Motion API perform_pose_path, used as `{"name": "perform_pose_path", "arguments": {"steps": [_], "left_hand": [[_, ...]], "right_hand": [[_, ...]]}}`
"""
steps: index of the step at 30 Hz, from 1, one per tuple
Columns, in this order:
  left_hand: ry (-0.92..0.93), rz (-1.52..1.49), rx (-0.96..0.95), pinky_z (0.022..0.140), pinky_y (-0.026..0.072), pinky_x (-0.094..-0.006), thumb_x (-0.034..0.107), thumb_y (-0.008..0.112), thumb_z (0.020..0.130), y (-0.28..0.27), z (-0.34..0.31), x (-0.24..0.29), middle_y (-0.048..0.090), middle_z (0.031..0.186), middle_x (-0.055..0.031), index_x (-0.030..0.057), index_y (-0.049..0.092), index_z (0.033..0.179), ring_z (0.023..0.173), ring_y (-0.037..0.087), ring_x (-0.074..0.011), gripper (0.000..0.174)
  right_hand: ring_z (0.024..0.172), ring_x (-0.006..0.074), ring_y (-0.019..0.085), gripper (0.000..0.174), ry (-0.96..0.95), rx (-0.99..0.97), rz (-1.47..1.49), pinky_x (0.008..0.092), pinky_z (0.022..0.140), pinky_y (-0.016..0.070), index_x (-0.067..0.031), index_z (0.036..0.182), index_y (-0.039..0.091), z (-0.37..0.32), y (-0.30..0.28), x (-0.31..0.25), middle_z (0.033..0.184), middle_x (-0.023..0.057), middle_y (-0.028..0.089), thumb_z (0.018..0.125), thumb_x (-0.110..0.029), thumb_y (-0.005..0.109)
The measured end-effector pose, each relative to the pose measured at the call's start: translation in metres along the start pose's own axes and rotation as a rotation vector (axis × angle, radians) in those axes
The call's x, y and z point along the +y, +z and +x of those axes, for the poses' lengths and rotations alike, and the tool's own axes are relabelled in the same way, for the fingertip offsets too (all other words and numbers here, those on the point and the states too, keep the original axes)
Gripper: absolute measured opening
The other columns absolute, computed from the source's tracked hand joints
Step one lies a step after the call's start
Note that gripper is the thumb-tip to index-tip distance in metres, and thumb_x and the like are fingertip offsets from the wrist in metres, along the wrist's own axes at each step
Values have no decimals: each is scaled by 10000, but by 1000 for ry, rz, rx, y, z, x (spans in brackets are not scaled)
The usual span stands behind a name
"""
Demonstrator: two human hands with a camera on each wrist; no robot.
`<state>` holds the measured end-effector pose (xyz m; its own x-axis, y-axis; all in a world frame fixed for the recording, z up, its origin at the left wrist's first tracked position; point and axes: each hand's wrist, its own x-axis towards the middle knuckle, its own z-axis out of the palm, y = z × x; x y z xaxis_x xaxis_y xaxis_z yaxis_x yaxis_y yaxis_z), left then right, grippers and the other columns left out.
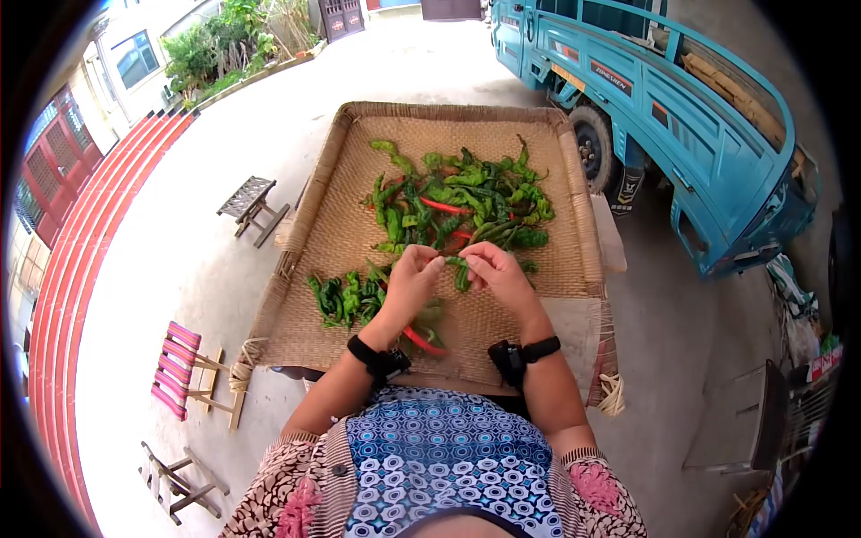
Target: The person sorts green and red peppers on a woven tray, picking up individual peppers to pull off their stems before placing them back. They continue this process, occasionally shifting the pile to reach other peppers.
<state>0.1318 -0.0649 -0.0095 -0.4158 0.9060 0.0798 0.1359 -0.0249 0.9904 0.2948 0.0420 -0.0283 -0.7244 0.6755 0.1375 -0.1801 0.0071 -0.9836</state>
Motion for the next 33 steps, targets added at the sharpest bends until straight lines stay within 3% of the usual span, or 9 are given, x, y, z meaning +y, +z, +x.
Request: {"name": "perform_pose_path", "arguments": {"steps": [4, 7, 11, 12, 21, 22, 25, 28, 33], "left_hand": [[2, 6, 64, 569, 437, -255, 172, 586, 949, -11, -1, 17, 555, 715, -18, 5, 525, 1069, 634, 525, -95, 215], [119, 347, 3, 586, 458, -281, 156, 584, 940, -21, 8, 2, 556, 713, -30, 0, 555, 1016, 635, 541, -126, 176], [242, 845, -151, 742, 503, -395, 216, 651, 849, -29, 18, -39, 589, 903, -130, 70, 615, 993, 853, 596, -292, 208], [221, 927, -216, 815, 492, -447, 248, 670, 812, -29, 16, -35, 582, 968, -169, 96, 637, 977, 954, 567, -353, 227], [331, 1212, -278, 836, 485, -431, 178, 674, 780, -19, -1, -27, 618, 954, -121, 90, 610, 970, 973, 577, -332, 218], [329, 1194, -312, 835, 486, -430, 164, 669, 780, -21, 0, -30, 618, 955, -122, 89, 605, 972, 973, 578, -333, 216], [303, 1134, -421, 828, 493, -440, 137, 649, 777, -27, 2, -28, 612, 973, -131, 91, 596, 985, 984, 580, -341, 220], [266, 1081, -499, 815, 504, -463, 135, 630, 774, -31, 1, -19, 612, 997, -142, 100, 597, 996, 996, 587, -357, 227], [268, 1058, -497, 763, 492, -439, 99, 679, 749, -30, -7, -11, 645, 886, -121, 78, 570, 936, 895, 618, -341, 217]], "right_hand": [[612, 60, 531, 205, -14, 225, 56, 220, 547, 464, -59, 1101, 610, 2, -6, -1, 763, -4, 586, 984, -218, 552], [627, 79, 573, 213, -35, 428, 214, 219, 573, 496, -63, 1127, 609, 2, -13, 0, 780, 9, 620, 989, -214, 553], [766, 124, 641, 636, -216, 511, 532, 286, 671, 572, -21, 1436, 299, 2, -24, -1, 1201, 127, 599, 948, -274, 620], [788, 151, 643, 771, -206, 482, 543, 307, 681, 577, -17, 1494, 130, 2, -30, 1, 1352, 162, 503, 946, -256, 617], [864, 186, 639, 765, -282, 493, 476, 332, 730, 579, -92, 1527, 25, -2, -23, -7, 1450, 178, 401, 972, -180, 545], [872, 188, 646, 848, -319, 465, 441, 333, 717, 592, -131, 1529, -79, -1, -25, -6, 1424, 206, 430, 967, -178, 555], [845, 165, 648, 689, -322, 483, 385, 305, 694, 578, -95, 1524, 138, -3, -20, -13, 1314, 169, 544, 976, -199, 543], [807, 122, 647, 450, -157, 271, 327, 263, 661, 545, -69, 1391, 433, 0, -25, -5, 1119, 98, 649, 981, -222, 538], [747, 82, 614, 297, -46, 27, -68, 231, 649, 489, -66, 1217, 577, -1, -6, -6, 975, 26, 664, 962, -218, 567]]}}
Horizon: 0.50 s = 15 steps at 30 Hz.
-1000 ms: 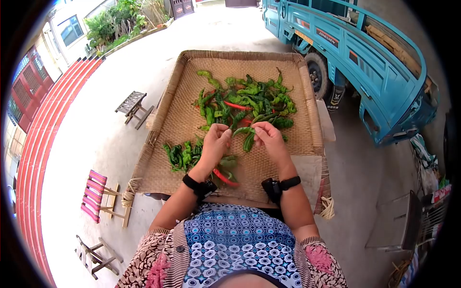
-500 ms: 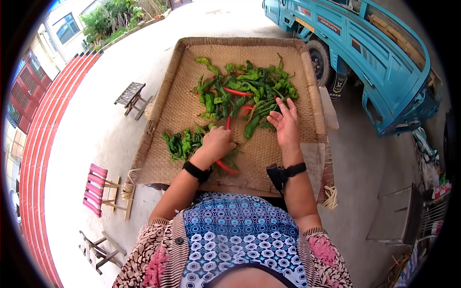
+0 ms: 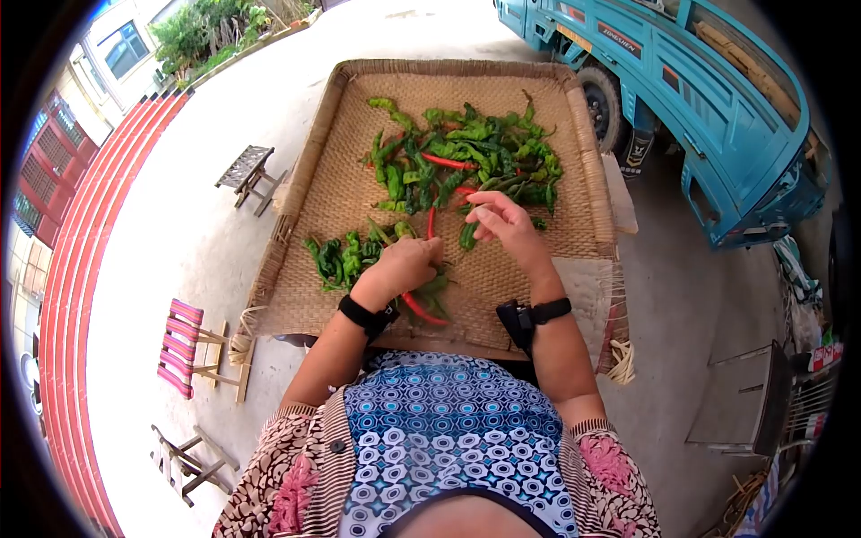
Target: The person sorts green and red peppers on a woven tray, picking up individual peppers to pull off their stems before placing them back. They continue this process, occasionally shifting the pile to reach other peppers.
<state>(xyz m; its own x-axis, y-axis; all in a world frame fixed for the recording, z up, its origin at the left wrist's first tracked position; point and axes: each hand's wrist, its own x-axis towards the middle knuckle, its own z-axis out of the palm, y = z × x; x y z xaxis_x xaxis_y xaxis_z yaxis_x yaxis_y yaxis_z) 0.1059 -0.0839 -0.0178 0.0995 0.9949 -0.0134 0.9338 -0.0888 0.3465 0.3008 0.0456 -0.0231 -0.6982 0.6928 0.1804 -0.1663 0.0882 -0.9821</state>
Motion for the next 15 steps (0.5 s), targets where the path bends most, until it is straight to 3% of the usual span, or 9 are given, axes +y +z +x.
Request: {"name": "perform_pose_path", "arguments": {"steps": [3, 9, 13, 15], "left_hand": [[-67, -118, -17, 731, 499, -417, 85, 687, 747, -5, 0, 3, 652, 849, -120, 62, 573, 943, 843, 639, -315, 227], [-45, -393, 33, 705, 504, -355, 65, 676, 767, -15, -1, 2, 654, 829, -122, 30, 601, 922, 787, 647, -278, 176], [-7, -316, 97, 704, 506, -361, 58, 668, 777, -15, -1, -2, 650, 817, -129, 20, 601, 916, 778, 650, -269, 159], [-30, -315, 94, 707, 506, -368, 54, 656, 787, -17, -3, -1, 647, 814, -135, 17, 601, 919, 781, 652, -265, 148]], "right_hand": [[737, 78, 591, 291, 67, -144, -165, 234, 643, 478, -57, 1198, 582, -2, 11, 2, 943, 19, 653, 943, -196, 595], [781, 121, 610, 280, 46, -193, -452, 286, 709, 505, -24, 1126, 623, -3, 11, 20, 947, 54, 669, 885, -162, 654], [830, 150, 635, 261, 3, -248, -531, 302, 746, 509, -12, 1070, 650, -6, 14, 16, 926, 77, 690, 856, -157, 681], [835, 155, 642, 258, 74, -299, -535, 305, 742, 509, -21, 1071, 654, -7, 16, 11, 906, 83, 697, 859, -165, 676]]}}
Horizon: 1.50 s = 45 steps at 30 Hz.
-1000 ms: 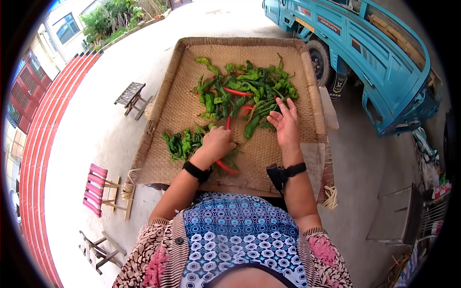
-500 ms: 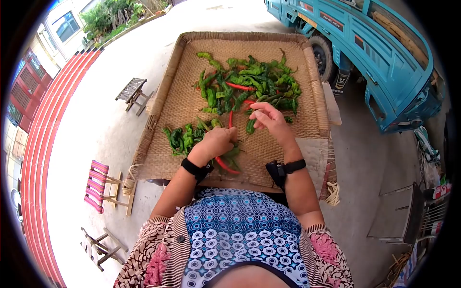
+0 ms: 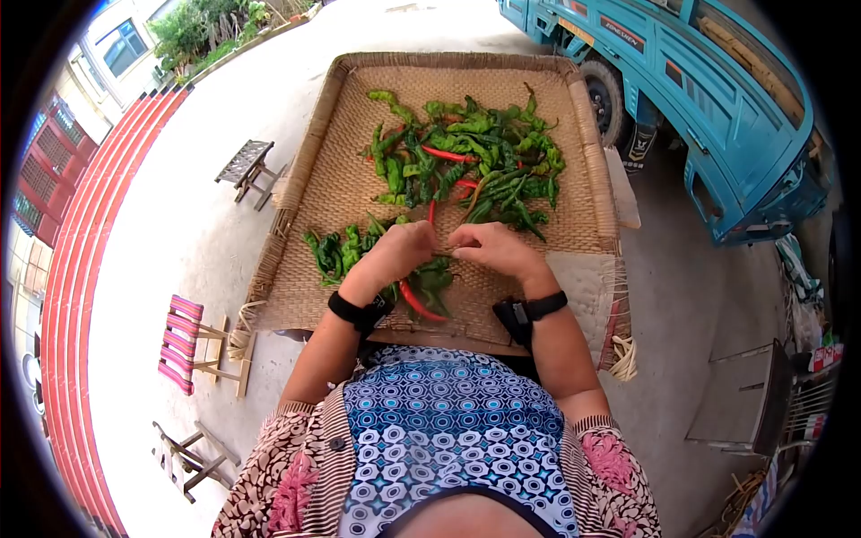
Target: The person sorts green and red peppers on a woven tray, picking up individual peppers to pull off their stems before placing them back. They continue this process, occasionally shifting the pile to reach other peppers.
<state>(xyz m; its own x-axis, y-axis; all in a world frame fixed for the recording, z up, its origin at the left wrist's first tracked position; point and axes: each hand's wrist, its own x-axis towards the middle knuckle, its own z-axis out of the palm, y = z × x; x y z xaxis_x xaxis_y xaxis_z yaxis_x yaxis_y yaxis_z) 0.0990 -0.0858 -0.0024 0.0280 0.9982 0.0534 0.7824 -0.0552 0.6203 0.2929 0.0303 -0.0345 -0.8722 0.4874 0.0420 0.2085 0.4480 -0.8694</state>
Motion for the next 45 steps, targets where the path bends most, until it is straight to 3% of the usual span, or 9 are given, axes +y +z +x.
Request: {"name": "perform_pose_path", "arguments": {"steps": [4, 6, 10, 15, 20, 25, 31, 34, 45], "left_hand": [[62, 39, 129, 688, 503, -372, 44, 632, 805, -1, 3, -3, 642, 794, -155, 8, 596, 901, 763, 647, -281, 108], [35, -38, 187, 672, 503, -395, 39, 628, 806, -5, 2, 1, 640, 781, -188, 11, 588, 878, 778, 649, -340, 87], [-36, -165, 298, 669, 498, -376, 14, 606, 820, -6, 4, 10, 640, 790, -188, 2, 580, 880, 785, 651, -326, 66], [-113, -211, 426, 682, 500, -377, 30, 603, 825, -4, 6, 14, 652, 826, -178, 0, 583, 907, 808, 652, -318, 89], [67, 45, 111, 703, 510, -380, 78, 624, 830, 19, 8, -15, 663, 863, -133, 34, 614, 956, 820, 649, -308, 134], [-79, 292, -51, 791, 504, -419, 235, 645, 851, 22, 6, 5, 630, 985, -115, 84, 636, 996, 956, 624, -324, 210], [-177, 433, -207, 930, 448, -469, 407, 741, 734, 17, 0, 27, 536, 1190, -143, 95, 609, 1048, 1143, 529, -357, 462], [-162, 406, -252, 938, 433, -470, 380, 754, 710, 17, -4, 31, 517, 1178, -146, 85, 583, 1061, 1144, 520, -363, 489], [79, 446, -106, 804, 486, -440, 116, 657, 739, 38, -6, 20, 539, 1004, -104, 78, 545, 899, 1001, 586, -323, 199]], "right_hand": [[769, 145, 637, 221, -90, -16, -49, 296, 684, 506, -23, 1034, 660, 4, 8, 9, 850, 68, 690, 886, -186, 643], [705, 123, 615, 197, 26, -71, 103, 279, 628, 488, -18, 973, 657, 4, 7, 3, 812, 50, 670, 907, -199, 617], [600, 83, 554, 213, 74, -103, 214, 240, 545, 442, -19, 900, 631, 4, 5, -3, 739, 10, 619, 948, -217, 570], [593, 78, 556, 261, 35, 178, 499, 231, 543, 454, -30, 1028, 638, 8, -6, 7, 738, 4, 611, 979, -267, 539], [648, 59, 585, 433, -81, 512, 977, 204, 562, 491, -33, 1334, 513, 6, -14, -2, 936, 30, 647, 994, -299, 541], [702, 67, 621, 358, -21, 517, 936, 211, 602, 510, -62, 1283, 547, 8, -14, 14, 970, 31, 657, 988, -265, 548], [690, 66, 630, 262, -12, 448, 930, 213, 611, 508, -85, 1190, 600, 8, -13, 14, 929, 8, 665, 970, -224, 567], [691, 66, 632, 247, -13, 437, 936, 212, 606, 506, -87, 1171, 610, 9, -13, 16, 915, 4, 666, 968, -222, 568], [694, 67, 637, 242, -16, 408, 932, 210, 597, 510, -84, 1160, 614, 10, -12, 18, 921, 8, 665, 972, -226, 559]]}}
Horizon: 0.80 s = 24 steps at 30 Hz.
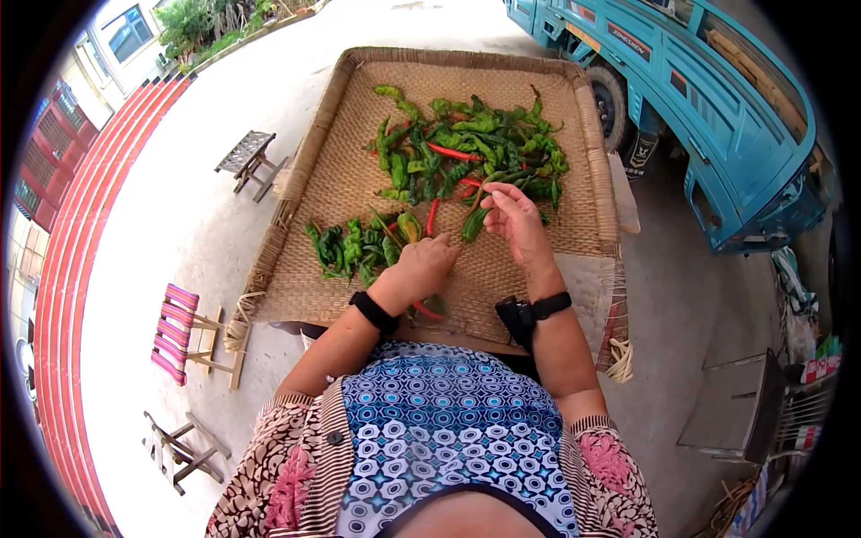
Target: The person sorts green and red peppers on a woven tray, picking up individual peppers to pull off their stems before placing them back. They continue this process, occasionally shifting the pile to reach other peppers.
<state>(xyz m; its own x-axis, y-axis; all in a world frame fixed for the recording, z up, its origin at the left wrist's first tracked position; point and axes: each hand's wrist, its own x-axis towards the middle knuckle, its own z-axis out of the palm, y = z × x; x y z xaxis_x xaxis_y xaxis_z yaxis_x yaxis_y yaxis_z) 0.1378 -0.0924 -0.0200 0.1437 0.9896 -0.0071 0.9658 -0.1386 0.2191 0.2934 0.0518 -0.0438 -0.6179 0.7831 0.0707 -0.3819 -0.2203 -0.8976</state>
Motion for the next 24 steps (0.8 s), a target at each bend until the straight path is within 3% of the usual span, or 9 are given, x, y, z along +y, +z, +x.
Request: {"name": "perform_pose_path", "arguments": {"steps": [10, 16, 20, 21, 24], "left_hand": [[69, 61, 199, 779, 490, -431, 46, 576, 778, 17, -3, -8, 542, 981, -101, 74, 531, 899, 962, 583, -312, 131], [68, -184, 272, 764, 478, -447, -7, 551, 771, -13, 3, -11, 577, 923, -152, 45, 509, 959, 932, 579, -360, 199], [-32, -661, 444, 727, 479, -335, -3, 601, 860, -49, 3, -7, 585, 884, -81, 33, 468, 959, 864, 614, -192, 169], [-84, -853, 449, 724, 474, -267, 23, 590, 921, -51, 5, -11, 574, 888, -34, 47, 453, 964, 847, 591, -107, 146], [-60, -1170, 619, 647, 474, -250, 46, 600, 923, -49, 10, -13, 522, 819, -22, 41, 439, 937, 749, 559, -93, 162]], "right_hand": [[703, 66, 637, 243, -4, -14, 8, 216, 604, 516, -93, 1162, 615, -1, 1, -2, 921, 3, 660, 978, -237, 550], [710, 68, 625, 252, 8, -30, -1, 224, 612, 511, -98, 1168, 610, -2, 4, -5, 932, 8, 654, 976, -249, 552], [714, 73, 620, 266, 36, -43, -85, 221, 620, 501, -89, 1174, 603, -3, 6, -7, 937, 9, 648, 974, -258, 555], [711, 72, 615, 269, 38, -76, -127, 219, 621, 497, -84, 1169, 603, -4, 8, -7, 932, 6, 644, 975, -264, 554], [701, 70, 606, 290, 53, -191, -253, 212, 623, 488, -69, 1164, 598, -8, 15, -7, 912, 1, 638, 981, -287, 545]]}}
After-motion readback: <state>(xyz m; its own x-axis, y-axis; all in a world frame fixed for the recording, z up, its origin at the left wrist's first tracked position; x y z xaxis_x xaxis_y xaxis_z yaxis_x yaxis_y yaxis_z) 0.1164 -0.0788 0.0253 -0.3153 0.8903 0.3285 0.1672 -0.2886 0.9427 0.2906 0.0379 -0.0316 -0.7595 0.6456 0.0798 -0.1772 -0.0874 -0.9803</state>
